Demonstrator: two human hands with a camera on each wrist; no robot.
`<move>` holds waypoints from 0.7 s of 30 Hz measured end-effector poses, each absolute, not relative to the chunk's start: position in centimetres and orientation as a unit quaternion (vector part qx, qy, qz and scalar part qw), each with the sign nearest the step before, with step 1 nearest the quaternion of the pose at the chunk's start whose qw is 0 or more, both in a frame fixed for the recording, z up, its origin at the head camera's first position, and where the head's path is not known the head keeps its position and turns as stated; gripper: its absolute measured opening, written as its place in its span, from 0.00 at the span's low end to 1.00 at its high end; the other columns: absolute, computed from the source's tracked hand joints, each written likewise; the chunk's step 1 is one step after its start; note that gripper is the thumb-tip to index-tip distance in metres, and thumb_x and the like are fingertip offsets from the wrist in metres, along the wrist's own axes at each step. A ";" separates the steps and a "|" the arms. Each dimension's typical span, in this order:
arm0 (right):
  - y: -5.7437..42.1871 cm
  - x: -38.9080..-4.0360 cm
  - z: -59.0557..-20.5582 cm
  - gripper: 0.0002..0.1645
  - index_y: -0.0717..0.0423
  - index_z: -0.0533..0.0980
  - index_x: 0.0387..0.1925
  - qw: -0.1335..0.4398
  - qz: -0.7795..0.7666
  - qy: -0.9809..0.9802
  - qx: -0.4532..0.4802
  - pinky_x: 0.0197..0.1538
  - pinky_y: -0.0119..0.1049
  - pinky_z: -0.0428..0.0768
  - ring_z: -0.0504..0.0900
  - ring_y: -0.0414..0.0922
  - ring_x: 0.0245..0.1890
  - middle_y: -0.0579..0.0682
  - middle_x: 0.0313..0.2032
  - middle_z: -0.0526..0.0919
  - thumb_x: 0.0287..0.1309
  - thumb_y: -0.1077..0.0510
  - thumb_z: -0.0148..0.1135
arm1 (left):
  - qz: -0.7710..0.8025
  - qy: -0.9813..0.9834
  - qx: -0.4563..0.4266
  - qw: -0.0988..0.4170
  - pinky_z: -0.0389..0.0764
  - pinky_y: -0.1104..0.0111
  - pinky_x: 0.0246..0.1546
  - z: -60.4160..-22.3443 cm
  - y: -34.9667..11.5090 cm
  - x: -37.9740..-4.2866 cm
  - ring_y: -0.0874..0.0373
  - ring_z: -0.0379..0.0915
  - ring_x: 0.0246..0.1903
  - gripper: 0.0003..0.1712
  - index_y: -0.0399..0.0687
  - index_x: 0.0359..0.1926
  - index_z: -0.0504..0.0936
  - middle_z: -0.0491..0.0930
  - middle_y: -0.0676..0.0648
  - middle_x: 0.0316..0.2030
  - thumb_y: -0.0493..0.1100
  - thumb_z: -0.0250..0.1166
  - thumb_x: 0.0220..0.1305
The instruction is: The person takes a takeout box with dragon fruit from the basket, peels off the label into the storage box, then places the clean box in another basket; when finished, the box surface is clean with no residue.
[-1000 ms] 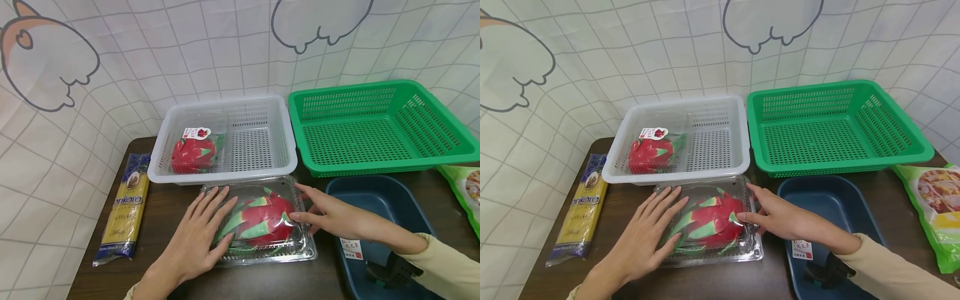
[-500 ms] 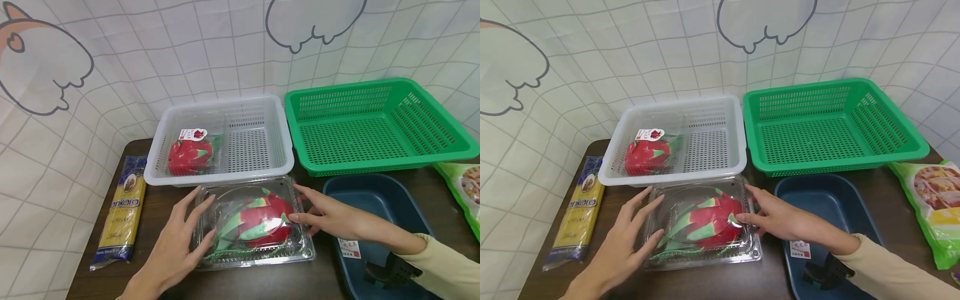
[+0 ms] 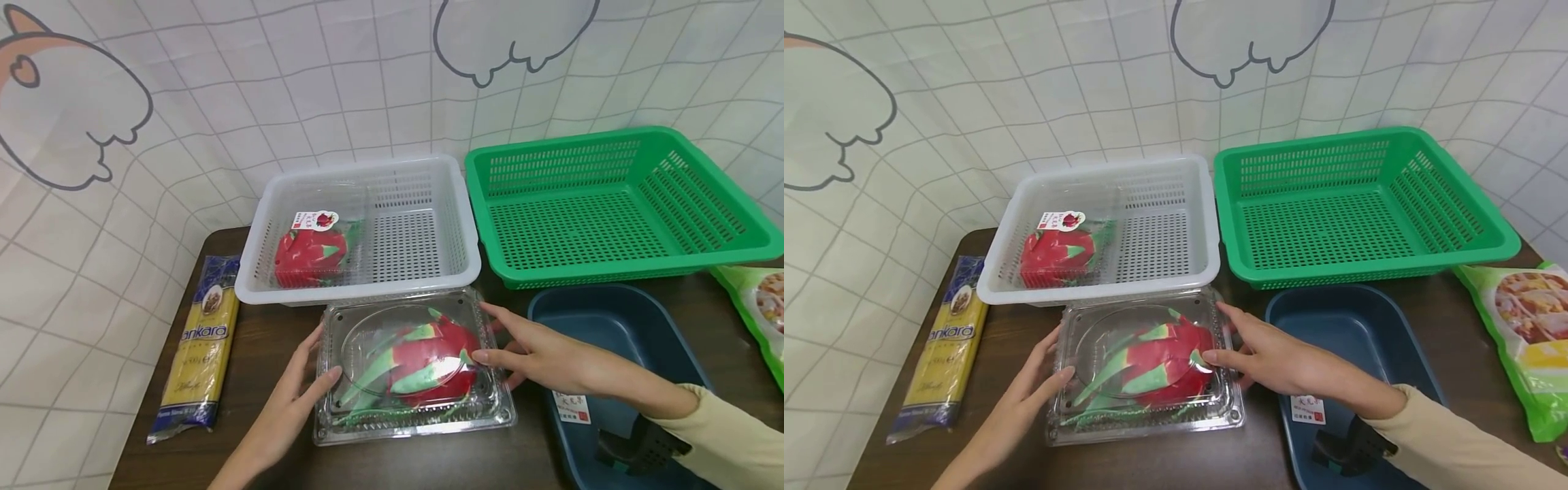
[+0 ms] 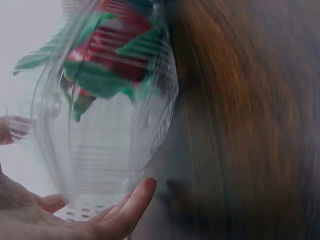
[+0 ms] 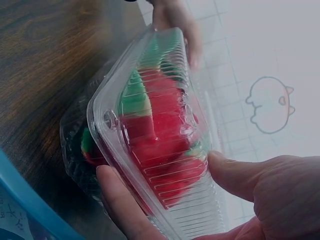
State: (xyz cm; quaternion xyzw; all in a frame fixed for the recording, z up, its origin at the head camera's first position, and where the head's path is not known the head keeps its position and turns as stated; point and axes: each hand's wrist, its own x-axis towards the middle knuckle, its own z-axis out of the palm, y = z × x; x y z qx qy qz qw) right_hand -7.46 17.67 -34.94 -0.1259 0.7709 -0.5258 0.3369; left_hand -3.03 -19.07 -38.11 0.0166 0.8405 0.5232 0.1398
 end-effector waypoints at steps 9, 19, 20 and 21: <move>18.3 -7.5 -36.0 0.59 0.63 0.36 0.82 0.337 -0.516 0.775 -0.137 0.46 0.47 0.89 0.88 0.50 0.36 0.75 0.69 0.59 0.73 0.45 0.64 | 0.575 0.799 0.014 0.174 0.41 0.36 0.76 -38.9 -18.5 -3.4 0.43 0.29 0.82 0.45 0.59 0.85 0.39 0.36 0.46 0.84 0.56 0.54 0.80; 18.6 -7.2 -37.1 0.59 0.60 0.35 0.83 0.345 -0.506 0.780 -0.128 0.49 0.45 0.87 0.88 0.51 0.32 0.70 0.67 0.63 0.73 0.45 0.64 | 0.579 0.789 -0.005 0.204 0.37 0.32 0.75 -38.4 -18.5 -3.4 0.43 0.29 0.82 0.47 0.64 0.85 0.37 0.33 0.48 0.84 0.60 0.54 0.79; 18.7 -7.1 -37.3 0.60 0.59 0.35 0.84 0.345 -0.505 0.780 -0.129 0.50 0.45 0.87 0.88 0.51 0.32 0.69 0.67 0.63 0.73 0.44 0.64 | 0.581 0.787 -0.008 0.206 0.39 0.32 0.75 -38.4 -18.4 -3.4 0.41 0.36 0.81 0.47 0.64 0.85 0.37 0.33 0.48 0.84 0.60 0.54 0.79; 18.8 -7.1 -37.4 0.60 0.59 0.35 0.84 0.345 -0.503 0.782 -0.129 0.50 0.46 0.87 0.88 0.51 0.32 0.69 0.67 0.64 0.73 0.43 0.64 | 0.583 0.786 -0.009 0.207 0.41 0.32 0.75 -38.3 -18.4 -3.4 0.40 0.40 0.80 0.47 0.65 0.85 0.37 0.33 0.47 0.84 0.60 0.54 0.79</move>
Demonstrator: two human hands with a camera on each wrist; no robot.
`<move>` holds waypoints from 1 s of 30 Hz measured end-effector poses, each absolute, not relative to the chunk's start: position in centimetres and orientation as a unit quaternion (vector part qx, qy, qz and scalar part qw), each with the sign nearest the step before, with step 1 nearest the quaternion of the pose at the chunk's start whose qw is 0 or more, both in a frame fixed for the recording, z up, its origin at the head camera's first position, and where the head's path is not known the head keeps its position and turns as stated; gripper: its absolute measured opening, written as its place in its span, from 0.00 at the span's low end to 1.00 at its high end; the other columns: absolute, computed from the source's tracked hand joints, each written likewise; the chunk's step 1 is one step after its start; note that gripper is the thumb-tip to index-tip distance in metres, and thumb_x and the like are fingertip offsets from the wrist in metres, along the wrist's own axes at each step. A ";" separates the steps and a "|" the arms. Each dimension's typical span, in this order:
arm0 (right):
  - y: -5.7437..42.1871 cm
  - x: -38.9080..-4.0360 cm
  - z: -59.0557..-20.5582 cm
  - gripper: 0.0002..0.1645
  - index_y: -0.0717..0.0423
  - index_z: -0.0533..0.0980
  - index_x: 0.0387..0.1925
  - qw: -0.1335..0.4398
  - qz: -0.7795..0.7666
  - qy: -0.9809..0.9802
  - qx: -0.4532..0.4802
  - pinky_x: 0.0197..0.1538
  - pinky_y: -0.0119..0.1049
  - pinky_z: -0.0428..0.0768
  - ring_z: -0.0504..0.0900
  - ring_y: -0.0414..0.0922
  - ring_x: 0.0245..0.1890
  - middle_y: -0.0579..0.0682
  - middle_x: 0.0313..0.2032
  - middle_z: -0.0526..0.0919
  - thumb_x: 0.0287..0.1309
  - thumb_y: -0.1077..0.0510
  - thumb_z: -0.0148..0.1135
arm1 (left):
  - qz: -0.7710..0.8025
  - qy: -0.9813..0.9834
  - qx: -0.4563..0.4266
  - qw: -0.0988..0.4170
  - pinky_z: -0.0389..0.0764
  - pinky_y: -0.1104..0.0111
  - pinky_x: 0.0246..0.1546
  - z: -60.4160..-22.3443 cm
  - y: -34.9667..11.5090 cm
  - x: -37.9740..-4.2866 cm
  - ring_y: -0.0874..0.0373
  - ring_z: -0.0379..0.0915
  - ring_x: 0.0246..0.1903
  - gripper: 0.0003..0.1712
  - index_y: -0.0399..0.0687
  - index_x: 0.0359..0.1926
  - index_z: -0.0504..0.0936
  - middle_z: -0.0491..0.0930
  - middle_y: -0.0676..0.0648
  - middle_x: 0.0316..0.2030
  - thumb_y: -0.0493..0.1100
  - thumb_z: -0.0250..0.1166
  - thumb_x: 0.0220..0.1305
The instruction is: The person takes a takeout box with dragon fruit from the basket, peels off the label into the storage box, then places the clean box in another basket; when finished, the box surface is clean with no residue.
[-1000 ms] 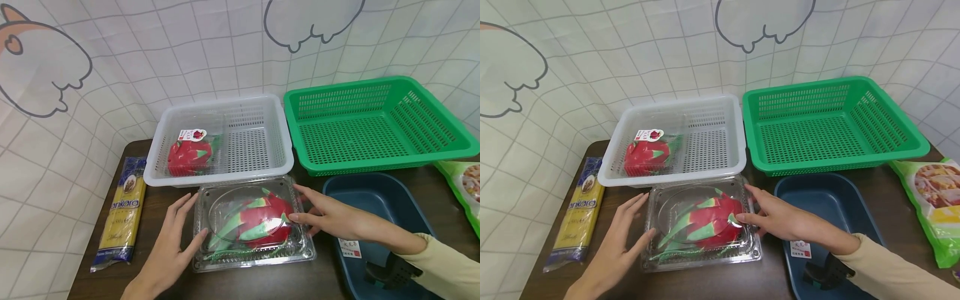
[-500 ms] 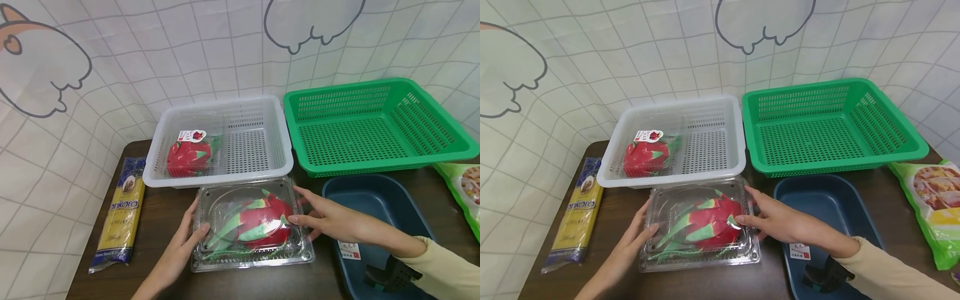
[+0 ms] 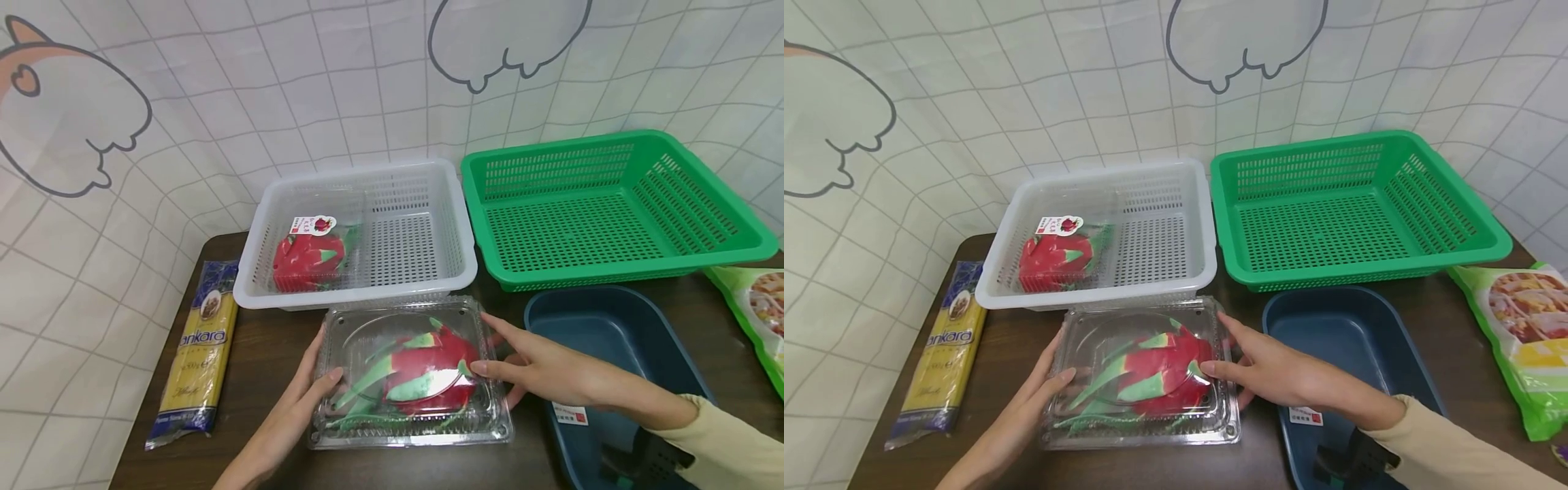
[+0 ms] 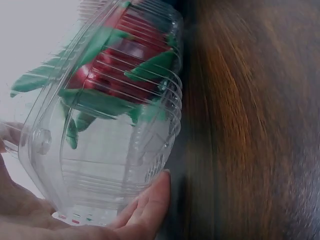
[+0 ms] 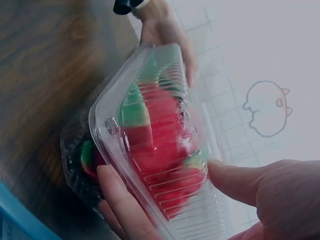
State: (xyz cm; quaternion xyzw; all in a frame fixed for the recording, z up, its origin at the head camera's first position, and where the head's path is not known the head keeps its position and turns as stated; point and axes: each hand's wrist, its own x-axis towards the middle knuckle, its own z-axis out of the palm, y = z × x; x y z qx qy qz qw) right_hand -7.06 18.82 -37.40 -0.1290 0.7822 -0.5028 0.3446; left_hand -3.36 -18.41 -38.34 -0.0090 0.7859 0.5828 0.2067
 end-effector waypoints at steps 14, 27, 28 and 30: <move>18.0 -4.6 -34.6 0.60 0.60 0.37 0.84 0.328 -0.563 0.752 -0.097 0.47 0.44 0.88 0.89 0.53 0.32 0.73 0.69 0.62 0.72 0.50 0.67 | 0.604 0.768 -0.014 0.211 0.47 0.31 0.73 -37.4 -17.9 -2.4 0.40 0.42 0.80 0.46 0.75 0.84 0.34 0.34 0.46 0.84 0.58 0.54 0.80; 18.4 -2.8 -33.6 0.64 0.57 0.33 0.84 0.315 -0.625 0.705 -0.114 0.43 0.43 0.89 0.86 0.54 0.45 0.66 0.65 0.70 0.68 0.60 0.70 | 0.698 0.696 -0.018 0.168 0.78 0.42 0.60 -35.9 -17.4 -0.4 0.32 0.61 0.70 0.45 0.71 0.84 0.31 0.36 0.37 0.81 0.51 0.50 0.81; 18.4 -2.7 -33.5 0.64 0.56 0.33 0.84 0.310 -0.627 0.705 -0.116 0.42 0.44 0.89 0.86 0.54 0.47 0.68 0.66 0.68 0.67 0.60 0.71 | 0.700 0.696 -0.011 0.159 0.79 0.42 0.58 -35.9 -17.4 -0.3 0.34 0.64 0.69 0.44 0.71 0.84 0.31 0.42 0.35 0.80 0.49 0.49 0.81; 18.5 -2.5 -33.3 0.64 0.54 0.35 0.84 0.294 -0.625 0.713 -0.120 0.41 0.46 0.90 0.84 0.53 0.50 0.69 0.69 0.59 0.66 0.61 0.72 | 0.703 0.698 0.003 0.138 0.82 0.44 0.55 -36.0 -17.4 -0.1 0.41 0.71 0.65 0.43 0.70 0.84 0.32 0.53 0.32 0.75 0.46 0.47 0.82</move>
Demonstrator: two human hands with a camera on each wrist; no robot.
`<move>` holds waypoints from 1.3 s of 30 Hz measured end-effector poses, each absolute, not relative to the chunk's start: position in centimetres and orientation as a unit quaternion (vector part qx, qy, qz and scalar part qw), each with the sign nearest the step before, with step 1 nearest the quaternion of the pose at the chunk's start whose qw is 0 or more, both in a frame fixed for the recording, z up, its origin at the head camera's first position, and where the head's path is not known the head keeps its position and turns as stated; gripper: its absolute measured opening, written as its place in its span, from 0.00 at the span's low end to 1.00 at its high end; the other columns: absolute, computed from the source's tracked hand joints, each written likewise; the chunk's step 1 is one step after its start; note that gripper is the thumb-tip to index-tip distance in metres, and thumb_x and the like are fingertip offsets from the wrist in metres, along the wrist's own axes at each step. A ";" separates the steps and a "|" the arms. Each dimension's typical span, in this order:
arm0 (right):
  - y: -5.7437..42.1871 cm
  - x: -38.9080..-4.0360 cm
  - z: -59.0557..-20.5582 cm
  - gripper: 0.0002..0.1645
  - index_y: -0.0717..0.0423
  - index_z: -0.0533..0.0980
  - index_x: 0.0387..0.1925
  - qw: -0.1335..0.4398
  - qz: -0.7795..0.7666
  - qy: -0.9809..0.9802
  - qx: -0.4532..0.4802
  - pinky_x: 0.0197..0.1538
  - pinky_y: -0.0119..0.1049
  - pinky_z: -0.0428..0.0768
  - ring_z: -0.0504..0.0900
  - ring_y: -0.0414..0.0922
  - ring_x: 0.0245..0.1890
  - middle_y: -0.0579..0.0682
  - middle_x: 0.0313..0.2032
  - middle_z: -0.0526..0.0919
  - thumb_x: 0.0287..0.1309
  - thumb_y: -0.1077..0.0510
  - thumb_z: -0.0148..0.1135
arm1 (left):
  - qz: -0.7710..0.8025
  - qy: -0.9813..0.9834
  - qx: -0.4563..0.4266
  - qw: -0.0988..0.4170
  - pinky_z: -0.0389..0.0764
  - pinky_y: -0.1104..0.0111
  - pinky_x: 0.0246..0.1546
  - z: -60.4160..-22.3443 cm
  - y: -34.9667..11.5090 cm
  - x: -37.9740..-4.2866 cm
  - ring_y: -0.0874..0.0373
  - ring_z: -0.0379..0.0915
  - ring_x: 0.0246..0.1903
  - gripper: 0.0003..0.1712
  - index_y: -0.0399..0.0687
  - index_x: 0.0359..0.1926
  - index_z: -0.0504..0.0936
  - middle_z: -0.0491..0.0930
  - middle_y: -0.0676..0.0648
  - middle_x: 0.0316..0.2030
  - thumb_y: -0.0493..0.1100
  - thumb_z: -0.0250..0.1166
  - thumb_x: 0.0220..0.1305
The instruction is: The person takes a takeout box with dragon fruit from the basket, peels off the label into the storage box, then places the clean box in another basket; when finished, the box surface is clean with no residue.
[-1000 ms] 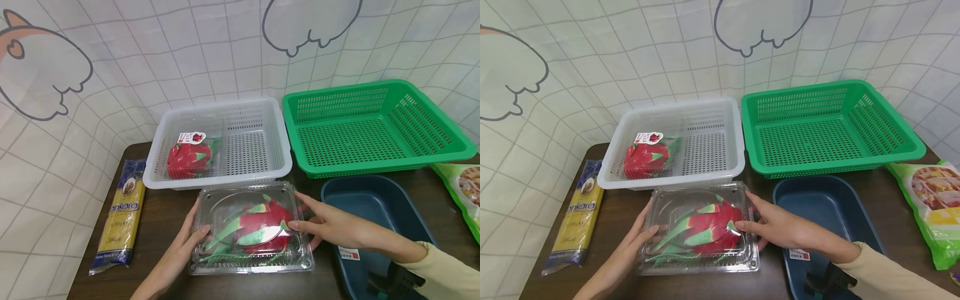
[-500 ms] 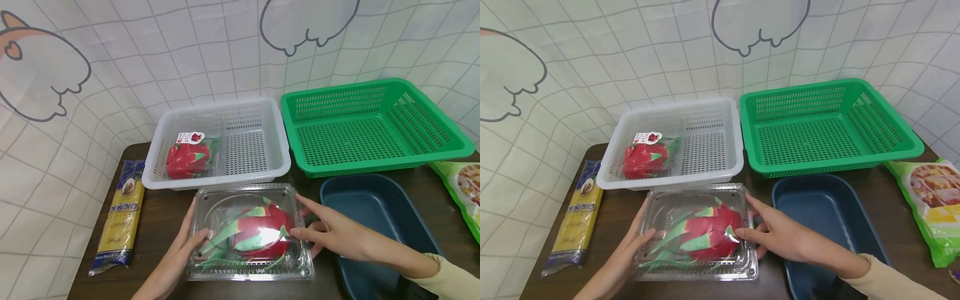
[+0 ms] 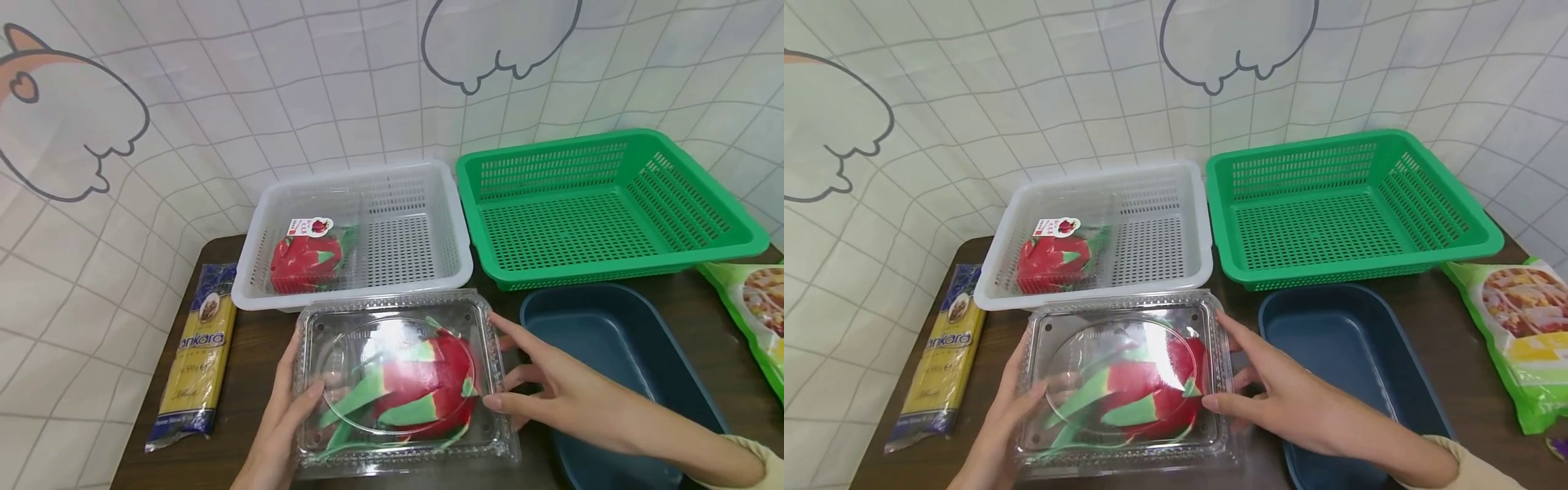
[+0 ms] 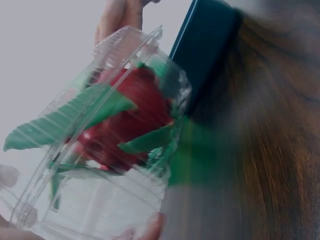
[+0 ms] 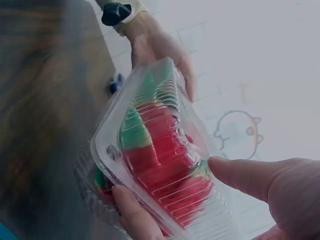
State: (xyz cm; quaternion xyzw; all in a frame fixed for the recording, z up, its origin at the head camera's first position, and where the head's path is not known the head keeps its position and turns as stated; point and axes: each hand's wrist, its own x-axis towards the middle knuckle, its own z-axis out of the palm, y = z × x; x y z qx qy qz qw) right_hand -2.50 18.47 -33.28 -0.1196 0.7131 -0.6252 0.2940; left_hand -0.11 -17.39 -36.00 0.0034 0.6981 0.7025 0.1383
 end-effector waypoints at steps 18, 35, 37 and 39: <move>20.4 -4.0 -30.3 0.49 0.34 0.53 0.82 0.111 -0.559 0.788 -0.231 0.57 0.33 0.83 0.73 0.43 0.67 0.46 0.75 0.63 0.71 0.65 0.64 | 0.703 0.695 0.147 0.007 0.84 0.55 0.55 -31.4 -17.3 -1.2 0.46 0.69 0.66 0.47 0.64 0.85 0.41 0.56 0.37 0.74 0.33 0.43 0.70; 20.1 -5.4 -27.1 0.46 0.30 0.63 0.78 0.090 -0.390 0.835 -0.378 0.60 0.52 0.82 0.62 0.37 0.72 0.35 0.75 0.62 0.65 0.58 0.72 | 0.615 0.713 0.337 0.027 0.79 0.55 0.62 -31.3 -16.4 -3.5 0.46 0.67 0.68 0.46 0.45 0.84 0.47 0.65 0.37 0.72 0.28 0.49 0.67; 19.8 -5.6 -27.1 0.47 0.29 0.62 0.78 0.097 -0.393 0.832 -0.379 0.60 0.56 0.81 0.62 0.37 0.72 0.34 0.75 0.62 0.64 0.56 0.73 | 0.610 0.714 0.341 0.038 0.78 0.56 0.63 -31.3 -16.3 -3.7 0.46 0.67 0.68 0.46 0.45 0.84 0.48 0.64 0.38 0.73 0.28 0.50 0.67; 19.5 -5.7 -27.2 0.48 0.28 0.62 0.79 0.106 -0.401 0.827 -0.378 0.60 0.61 0.80 0.61 0.37 0.72 0.34 0.75 0.62 0.63 0.55 0.73 | 0.607 0.713 0.349 0.048 0.78 0.55 0.63 -31.2 -16.2 -3.8 0.45 0.66 0.69 0.45 0.44 0.84 0.48 0.62 0.39 0.74 0.28 0.50 0.68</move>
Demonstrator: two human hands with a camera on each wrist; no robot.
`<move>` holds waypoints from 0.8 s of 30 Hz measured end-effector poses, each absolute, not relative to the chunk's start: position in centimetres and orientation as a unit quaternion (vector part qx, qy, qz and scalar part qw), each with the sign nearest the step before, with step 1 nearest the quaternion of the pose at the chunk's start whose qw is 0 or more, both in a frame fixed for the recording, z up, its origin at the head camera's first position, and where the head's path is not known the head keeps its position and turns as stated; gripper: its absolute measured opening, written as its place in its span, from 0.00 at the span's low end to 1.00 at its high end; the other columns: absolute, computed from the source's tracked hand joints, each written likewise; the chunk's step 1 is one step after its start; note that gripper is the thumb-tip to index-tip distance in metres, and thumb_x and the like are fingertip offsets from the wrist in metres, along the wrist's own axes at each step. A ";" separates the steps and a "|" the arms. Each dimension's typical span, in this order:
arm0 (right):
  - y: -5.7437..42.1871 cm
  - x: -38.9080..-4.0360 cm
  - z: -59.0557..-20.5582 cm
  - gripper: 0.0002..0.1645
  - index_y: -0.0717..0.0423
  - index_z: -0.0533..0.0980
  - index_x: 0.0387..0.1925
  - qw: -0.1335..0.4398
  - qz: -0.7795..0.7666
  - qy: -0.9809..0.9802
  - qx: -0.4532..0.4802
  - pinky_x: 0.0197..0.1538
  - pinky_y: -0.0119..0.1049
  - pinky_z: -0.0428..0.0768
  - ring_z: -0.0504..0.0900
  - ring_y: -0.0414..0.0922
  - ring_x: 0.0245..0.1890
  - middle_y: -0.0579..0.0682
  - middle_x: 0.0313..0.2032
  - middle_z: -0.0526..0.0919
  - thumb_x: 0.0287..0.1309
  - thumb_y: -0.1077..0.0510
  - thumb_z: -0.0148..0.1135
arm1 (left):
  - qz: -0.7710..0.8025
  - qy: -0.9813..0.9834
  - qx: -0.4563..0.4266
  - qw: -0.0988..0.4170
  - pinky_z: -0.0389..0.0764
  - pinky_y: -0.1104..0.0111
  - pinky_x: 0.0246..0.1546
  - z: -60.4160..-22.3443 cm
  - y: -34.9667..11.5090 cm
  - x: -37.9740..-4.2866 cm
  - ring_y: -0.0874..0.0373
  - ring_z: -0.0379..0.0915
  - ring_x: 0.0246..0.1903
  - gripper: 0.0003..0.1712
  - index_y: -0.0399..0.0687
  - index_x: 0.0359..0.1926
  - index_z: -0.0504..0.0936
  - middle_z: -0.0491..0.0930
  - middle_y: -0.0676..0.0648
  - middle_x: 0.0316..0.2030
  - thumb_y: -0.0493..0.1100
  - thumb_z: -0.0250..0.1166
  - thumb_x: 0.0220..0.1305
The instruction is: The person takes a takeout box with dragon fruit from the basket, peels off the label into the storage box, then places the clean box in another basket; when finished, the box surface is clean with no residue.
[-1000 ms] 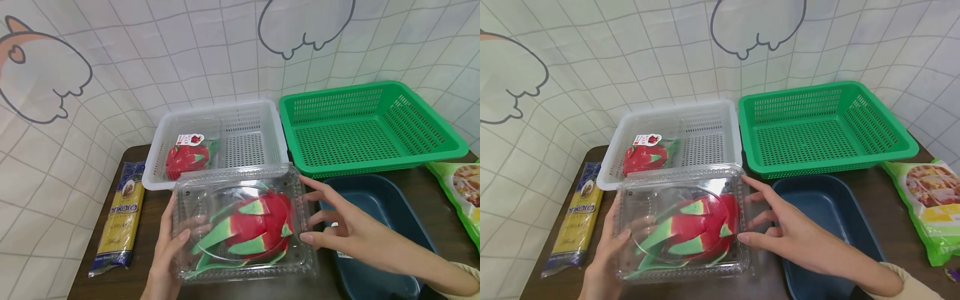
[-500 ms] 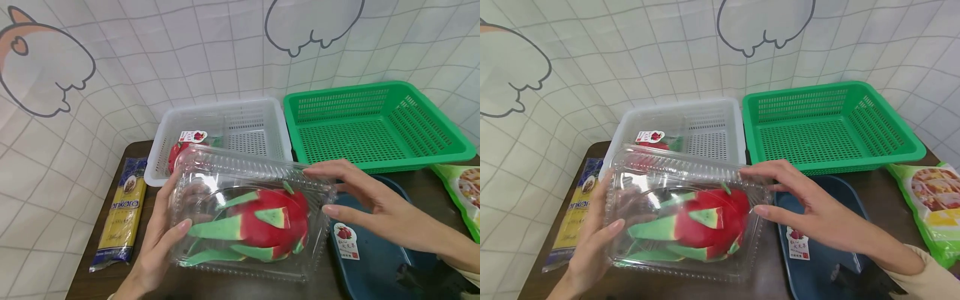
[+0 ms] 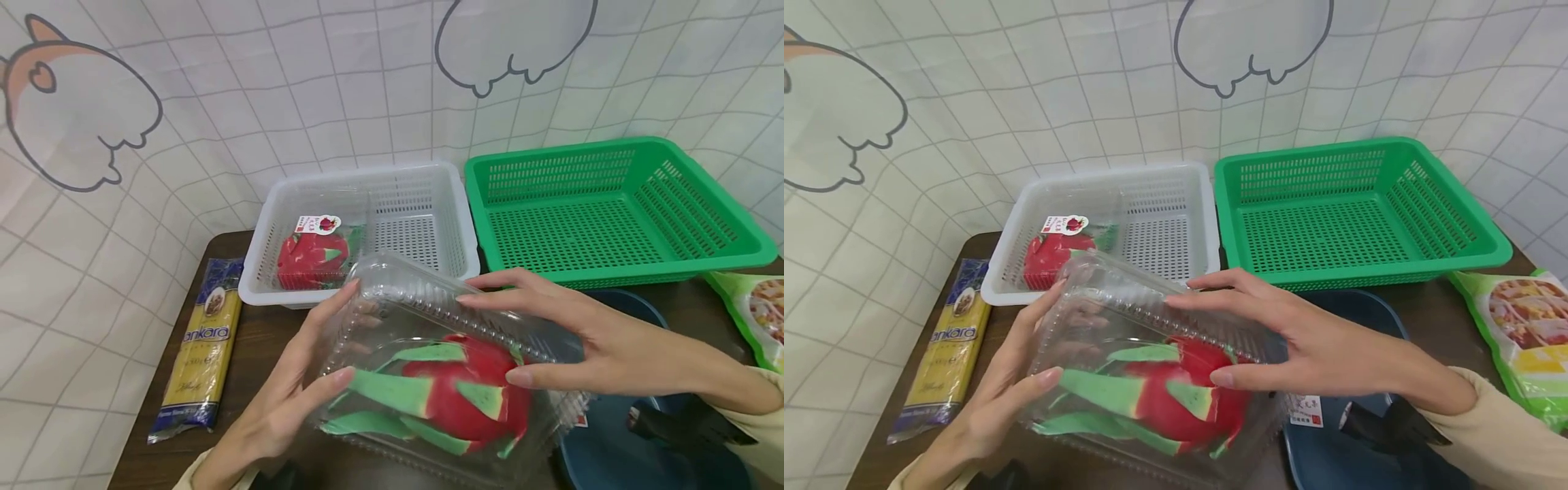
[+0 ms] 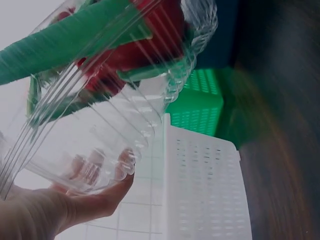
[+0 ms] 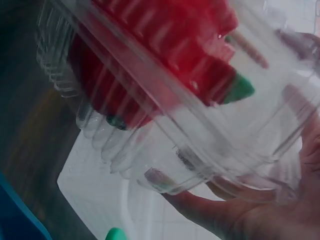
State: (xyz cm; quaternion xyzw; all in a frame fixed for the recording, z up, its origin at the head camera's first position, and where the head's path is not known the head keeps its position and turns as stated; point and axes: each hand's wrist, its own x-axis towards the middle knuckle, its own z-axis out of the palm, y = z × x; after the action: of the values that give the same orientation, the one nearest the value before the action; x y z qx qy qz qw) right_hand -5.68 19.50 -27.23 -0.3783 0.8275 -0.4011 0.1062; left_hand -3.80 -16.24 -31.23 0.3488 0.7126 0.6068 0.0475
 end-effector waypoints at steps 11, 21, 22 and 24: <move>18.9 -5.8 -28.3 0.51 0.34 0.55 0.82 0.168 -0.419 0.796 -0.403 0.63 0.53 0.80 0.61 0.41 0.74 0.37 0.78 0.58 0.65 0.54 0.71 | 0.574 0.730 0.352 0.117 0.63 0.59 0.76 -30.9 -16.6 -4.4 0.47 0.55 0.78 0.43 0.56 0.83 0.54 0.52 0.51 0.81 0.31 0.54 0.70; 18.1 -5.3 -28.9 0.52 0.27 0.50 0.83 0.268 -0.490 0.759 -0.334 0.58 0.56 0.84 0.59 0.61 0.74 0.41 0.78 0.56 0.67 0.53 0.67 | 0.582 0.718 0.329 0.195 0.51 0.28 0.70 -31.5 -16.8 -5.6 0.45 0.45 0.80 0.40 0.60 0.83 0.52 0.47 0.53 0.83 0.42 0.50 0.74; 18.1 -5.2 -29.0 0.52 0.27 0.50 0.83 0.269 -0.492 0.759 -0.331 0.57 0.57 0.84 0.59 0.62 0.73 0.41 0.79 0.55 0.68 0.53 0.67 | 0.581 0.716 0.331 0.200 0.50 0.28 0.71 -31.6 -16.8 -5.8 0.44 0.44 0.80 0.40 0.60 0.83 0.53 0.47 0.53 0.83 0.42 0.50 0.74; 18.0 -5.1 -29.3 0.50 0.26 0.50 0.83 0.278 -0.501 0.755 -0.319 0.55 0.56 0.85 0.61 0.63 0.72 0.42 0.79 0.54 0.70 0.54 0.65 | 0.579 0.714 0.333 0.212 0.47 0.28 0.71 -32.0 -16.9 -6.1 0.44 0.44 0.80 0.40 0.59 0.83 0.52 0.47 0.53 0.83 0.42 0.50 0.74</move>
State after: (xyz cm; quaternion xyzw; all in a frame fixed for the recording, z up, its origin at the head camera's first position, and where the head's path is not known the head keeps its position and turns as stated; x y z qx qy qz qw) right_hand -5.10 18.00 -29.28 -0.3190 0.7548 -0.5012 0.2780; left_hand -6.13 -16.85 -31.95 0.3333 0.7136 0.5787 0.2115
